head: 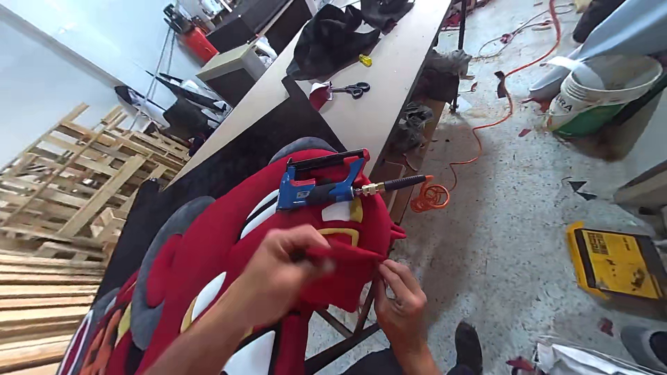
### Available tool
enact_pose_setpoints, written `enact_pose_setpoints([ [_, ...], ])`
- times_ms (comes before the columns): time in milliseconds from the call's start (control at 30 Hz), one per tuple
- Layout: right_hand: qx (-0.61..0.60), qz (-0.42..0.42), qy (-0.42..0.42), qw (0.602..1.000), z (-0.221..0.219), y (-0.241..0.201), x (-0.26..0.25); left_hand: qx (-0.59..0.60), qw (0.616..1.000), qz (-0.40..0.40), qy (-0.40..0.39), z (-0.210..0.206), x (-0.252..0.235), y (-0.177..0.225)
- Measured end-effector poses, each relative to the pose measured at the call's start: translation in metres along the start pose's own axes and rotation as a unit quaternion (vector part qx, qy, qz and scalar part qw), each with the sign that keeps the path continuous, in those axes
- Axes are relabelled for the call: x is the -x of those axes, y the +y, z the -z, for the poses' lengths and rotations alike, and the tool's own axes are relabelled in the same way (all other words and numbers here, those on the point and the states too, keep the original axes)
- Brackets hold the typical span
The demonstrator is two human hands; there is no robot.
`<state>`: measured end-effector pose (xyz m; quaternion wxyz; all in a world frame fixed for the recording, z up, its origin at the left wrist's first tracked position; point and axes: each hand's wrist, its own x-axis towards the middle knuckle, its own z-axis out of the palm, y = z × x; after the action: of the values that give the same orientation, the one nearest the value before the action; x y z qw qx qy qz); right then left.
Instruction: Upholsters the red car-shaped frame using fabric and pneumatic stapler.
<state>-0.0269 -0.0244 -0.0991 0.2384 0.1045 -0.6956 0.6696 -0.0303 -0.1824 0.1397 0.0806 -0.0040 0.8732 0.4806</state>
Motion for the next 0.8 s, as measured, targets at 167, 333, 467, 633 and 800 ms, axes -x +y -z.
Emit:
enact_pose_setpoints([
  [167,-0.041,-0.078,-0.083,0.993,0.038,0.003,-0.013,-0.248,0.946,-0.211,-0.017,-0.106,0.033,0.009],
  [333,-0.019,-0.047,-0.103,0.993,0.053,0.001,-0.030,-0.250,0.939,-0.230,0.051,-0.129,0.045,-0.001],
  [467,-0.025,-0.019,-0.096,0.995,0.025,0.000,-0.033,-0.176,0.963,-0.157,0.130,-0.087,0.041,0.008],
  [633,-0.015,-0.019,-0.002,1.000,0.006,-0.006,-0.026,-0.117,0.968,-0.113,0.192,-0.042,0.008,0.012],
  [800,0.008,-0.032,0.018,0.999,0.001,-0.013,-0.013,-0.149,0.966,-0.151,0.146,-0.067,0.004,0.023],
])
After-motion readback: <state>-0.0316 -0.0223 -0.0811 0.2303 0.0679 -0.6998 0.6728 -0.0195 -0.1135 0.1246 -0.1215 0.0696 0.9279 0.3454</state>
